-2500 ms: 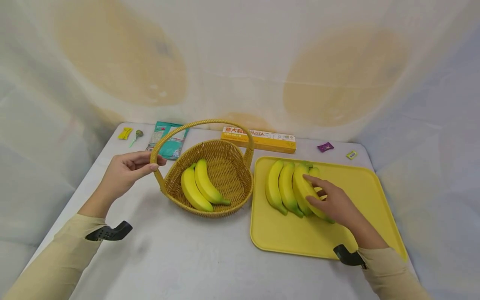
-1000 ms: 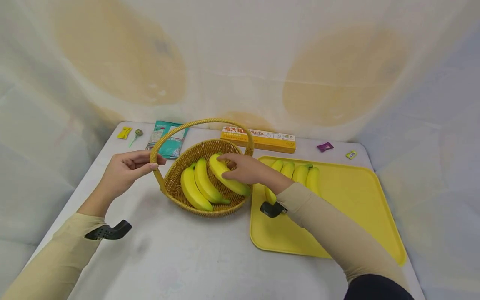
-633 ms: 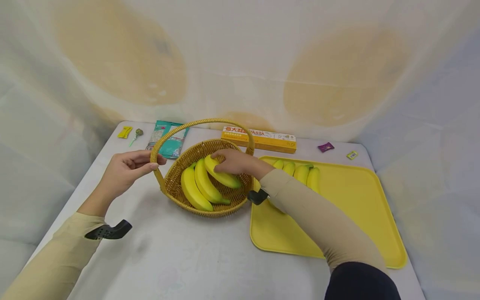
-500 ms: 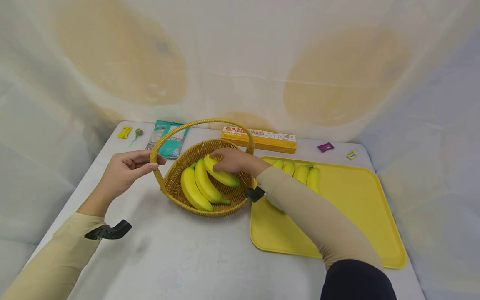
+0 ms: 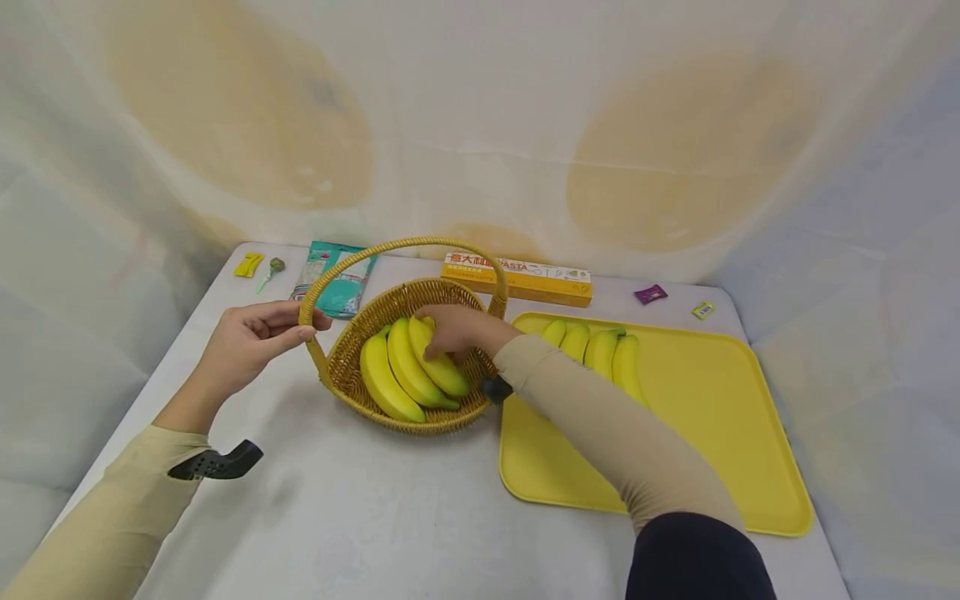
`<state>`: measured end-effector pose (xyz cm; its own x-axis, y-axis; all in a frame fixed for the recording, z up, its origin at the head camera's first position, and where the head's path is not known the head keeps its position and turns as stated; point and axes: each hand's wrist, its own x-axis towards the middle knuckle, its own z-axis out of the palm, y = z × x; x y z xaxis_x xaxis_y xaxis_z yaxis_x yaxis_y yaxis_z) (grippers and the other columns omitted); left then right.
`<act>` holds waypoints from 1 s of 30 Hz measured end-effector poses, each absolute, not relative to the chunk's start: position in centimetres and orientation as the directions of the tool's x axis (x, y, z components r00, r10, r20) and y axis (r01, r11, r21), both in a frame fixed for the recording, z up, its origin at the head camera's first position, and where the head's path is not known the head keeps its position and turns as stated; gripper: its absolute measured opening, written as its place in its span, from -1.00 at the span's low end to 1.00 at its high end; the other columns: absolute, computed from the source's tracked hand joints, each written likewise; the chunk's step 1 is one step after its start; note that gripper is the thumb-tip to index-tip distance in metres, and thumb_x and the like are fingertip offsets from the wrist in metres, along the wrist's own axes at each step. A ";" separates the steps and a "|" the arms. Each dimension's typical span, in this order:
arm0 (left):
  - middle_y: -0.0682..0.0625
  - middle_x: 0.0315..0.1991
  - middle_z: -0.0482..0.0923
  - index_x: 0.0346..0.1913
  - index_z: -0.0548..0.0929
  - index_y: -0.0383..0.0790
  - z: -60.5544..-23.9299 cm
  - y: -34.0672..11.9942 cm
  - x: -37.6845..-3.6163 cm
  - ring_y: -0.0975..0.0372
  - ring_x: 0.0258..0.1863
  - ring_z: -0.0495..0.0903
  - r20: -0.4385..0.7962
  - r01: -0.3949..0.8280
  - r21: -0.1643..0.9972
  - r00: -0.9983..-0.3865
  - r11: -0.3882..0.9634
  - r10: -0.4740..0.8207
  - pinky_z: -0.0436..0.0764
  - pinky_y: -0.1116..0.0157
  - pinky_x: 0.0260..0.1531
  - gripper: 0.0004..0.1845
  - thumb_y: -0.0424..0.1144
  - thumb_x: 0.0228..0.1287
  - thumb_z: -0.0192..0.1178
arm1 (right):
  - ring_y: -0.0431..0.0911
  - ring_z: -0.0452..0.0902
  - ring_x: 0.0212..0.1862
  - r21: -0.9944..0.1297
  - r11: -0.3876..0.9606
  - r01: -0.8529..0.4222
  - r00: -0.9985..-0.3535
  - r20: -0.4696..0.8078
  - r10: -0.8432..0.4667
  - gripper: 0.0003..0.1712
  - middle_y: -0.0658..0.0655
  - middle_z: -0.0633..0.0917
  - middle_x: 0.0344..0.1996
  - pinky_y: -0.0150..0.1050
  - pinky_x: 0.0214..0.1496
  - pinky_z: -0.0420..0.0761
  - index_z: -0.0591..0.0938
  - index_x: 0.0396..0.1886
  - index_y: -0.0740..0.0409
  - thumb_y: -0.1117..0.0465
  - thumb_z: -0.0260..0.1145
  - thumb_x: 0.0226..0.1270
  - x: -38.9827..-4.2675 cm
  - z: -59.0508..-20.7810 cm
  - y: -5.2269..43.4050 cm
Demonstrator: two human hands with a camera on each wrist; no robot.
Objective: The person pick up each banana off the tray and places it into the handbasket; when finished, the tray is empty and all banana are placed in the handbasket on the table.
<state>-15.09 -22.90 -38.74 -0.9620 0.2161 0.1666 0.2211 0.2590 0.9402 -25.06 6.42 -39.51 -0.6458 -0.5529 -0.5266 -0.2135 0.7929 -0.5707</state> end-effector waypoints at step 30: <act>0.01 -0.07 0.78 0.13 0.70 -0.36 -38.8 -22.9 -15.0 0.17 -0.01 0.75 0.168 0.222 0.940 -0.963 0.260 0.213 0.68 0.37 0.01 -0.66 -0.25 0.38 0.35 | 0.06 0.44 0.37 -0.472 0.794 -0.382 -0.707 -0.405 -0.581 -0.04 0.22 0.43 0.44 -0.02 0.39 0.46 0.08 0.65 0.05 0.10 0.39 0.43 -23.1 -40.8 7.8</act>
<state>-15.01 -22.87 -38.78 -0.9625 0.2128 0.1683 0.2217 0.2598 0.9399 -23.12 7.78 -40.84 -0.7065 -0.5805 -0.4048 -0.3823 0.7944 -0.4721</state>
